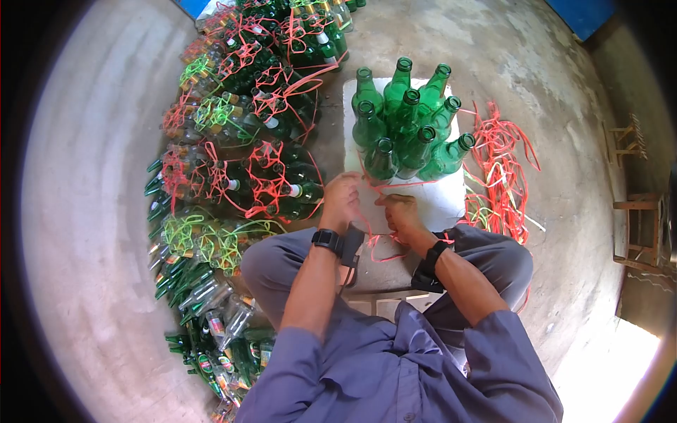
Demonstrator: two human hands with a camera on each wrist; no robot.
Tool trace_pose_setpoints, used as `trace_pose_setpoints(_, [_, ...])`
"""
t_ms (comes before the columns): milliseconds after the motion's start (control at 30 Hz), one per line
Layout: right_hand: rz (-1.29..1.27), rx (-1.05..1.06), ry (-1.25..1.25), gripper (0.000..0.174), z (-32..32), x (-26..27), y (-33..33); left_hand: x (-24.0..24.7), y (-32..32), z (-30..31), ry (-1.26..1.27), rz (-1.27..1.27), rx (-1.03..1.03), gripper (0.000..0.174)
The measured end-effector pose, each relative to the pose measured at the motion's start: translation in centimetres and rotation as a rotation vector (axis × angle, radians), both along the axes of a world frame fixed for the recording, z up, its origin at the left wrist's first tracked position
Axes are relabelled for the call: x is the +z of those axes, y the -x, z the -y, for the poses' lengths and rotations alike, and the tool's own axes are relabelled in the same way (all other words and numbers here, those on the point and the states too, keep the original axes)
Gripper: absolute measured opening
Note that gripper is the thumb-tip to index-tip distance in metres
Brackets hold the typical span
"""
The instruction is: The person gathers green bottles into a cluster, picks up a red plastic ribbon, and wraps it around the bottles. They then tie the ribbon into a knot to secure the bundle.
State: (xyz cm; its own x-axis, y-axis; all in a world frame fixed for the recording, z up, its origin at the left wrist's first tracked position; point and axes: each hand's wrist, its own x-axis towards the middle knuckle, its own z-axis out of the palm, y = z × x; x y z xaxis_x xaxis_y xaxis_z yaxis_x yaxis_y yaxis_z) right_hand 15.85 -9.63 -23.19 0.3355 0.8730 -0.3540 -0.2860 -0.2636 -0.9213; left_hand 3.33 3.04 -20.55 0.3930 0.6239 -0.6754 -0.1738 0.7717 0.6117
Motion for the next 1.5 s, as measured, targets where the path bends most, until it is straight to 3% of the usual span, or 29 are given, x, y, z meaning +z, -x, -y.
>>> trace_pose_setpoints(33, [0.004,-0.002,0.004,0.013,0.1,-0.2,-0.5,-0.3,-0.2,0.1,0.019,0.01,0.045,0.014])
trace_pose_setpoints(67, [0.432,0.154,0.037,0.015,0.3,-0.5,-0.9,-0.6,-0.4,0.0,0.024,0.012,0.045,0.014])
trace_pose_setpoints(100, [0.858,0.313,0.069,0.029,0.5,-1.1,-1.3,-0.8,-0.5,-0.2,0.032,0.009,0.069,0.015])
trace_pose_setpoints(233, [0.755,0.245,0.046,0.032,0.4,-2.7,-1.8,-1.7,-0.9,-1.4,0.053,0.084,0.122,0.02])
trace_pose_setpoints(433, [0.939,0.315,0.069,0.032,0.1,-2.9,-1.9,-3.9,-1.5,-2.4,0.13,0.141,0.177,0.024])
trace_pose_setpoints(500, [0.724,0.205,-0.146,0.014,0.6,-1.5,-2.6,-5.1,-1.5,-2.9,0.157,0.21,0.175,0.024])
trace_pose_setpoints(533, [0.726,0.204,-0.145,0.014,0.4,-1.9,-2.9,-5.8,-1.5,-3.2,0.182,0.281,0.175,0.025])
trace_pose_setpoints(600, [1.363,0.234,-0.29,0.02,-0.1,-2.0,-3.3,-6.7,-0.9,-3.2,0.187,0.318,0.174,0.024])
trace_pose_setpoints(700, [1.355,0.357,-0.067,0.023,-0.1,-1.4,-2.8,-6.2,-0.6,-2.5,0.177,0.303,0.19,0.022])
trace_pose_setpoints(767, [1.353,0.342,-0.085,0.022,-0.1,-1.2,-3.1,-4.4,-0.6,-2.2,0.154,0.254,0.208,0.021])
trace_pose_setpoints(833, [1.353,0.332,-0.118,0.021,-0.5,-1.6,-3.3,-2.9,-0.6,-1.9,0.067,0.095,0.087,0.018])
trace_pose_setpoints(900, [0.858,0.282,0.159,0.02,-0.7,-1.8,-2.8,-1.9,-0.2,-1.5,0.015,0.044,0.073,0.016])
trace_pose_setpoints(933, [0.861,0.284,0.155,0.02,-0.5,-1.8,-2.9,-1.7,-0.1,-1.2,-0.028,-0.008,0.051,0.014])
trace_pose_setpoints(1000, [1.284,0.288,-0.096,0.016,-0.3,-1.9,-3.0,-1.2,0.2,-0.6,-0.099,-0.054,0.003,0.008])
trace_pose_setpoints(1100, [1.358,0.156,-0.173,0.018,-0.8,-3.3,-2.6,0.3,0.7,0.5,-0.215,-0.149,-0.119,0.01])
trace_pose_setpoints(1133, [1.364,0.16,-0.185,0.018,-1.0,-1.1,-2.2,0.7,0.8,0.8,-0.258,-0.198,-0.201,0.016])
trace_pose_setpoints(1200, [0.521,-0.03,0.218,0.022,-1.0,3.4,-1.3,0.3,1.0,1.1,-0.303,-0.211,-0.259,0.019])
trace_pose_setpoints(1233, [0.531,-0.022,0.212,0.022,-1.0,4.1,-1.1,0.2,1.0,1.3,-0.34,-0.229,-0.329,0.022])
trace_pose_setpoints(1300, [0.474,-0.035,0.261,0.023,-0.9,5.0,-0.9,0.1,1.0,1.7,-0.266,-0.157,-0.282,0.02])
trace_pose_setpoints(1433, [0.746,-0.019,0.039,0.019,-0.4,1.6,-0.7,-0.6,0.5,2.0,-0.087,0.044,-0.122,0.014])
trace_pose_setpoints(1500, [1.236,0.173,-0.03,0.014,0.0,1.6,-0.3,-0.7,0.1,2.3,-0.07,0.065,-0.081,0.011])
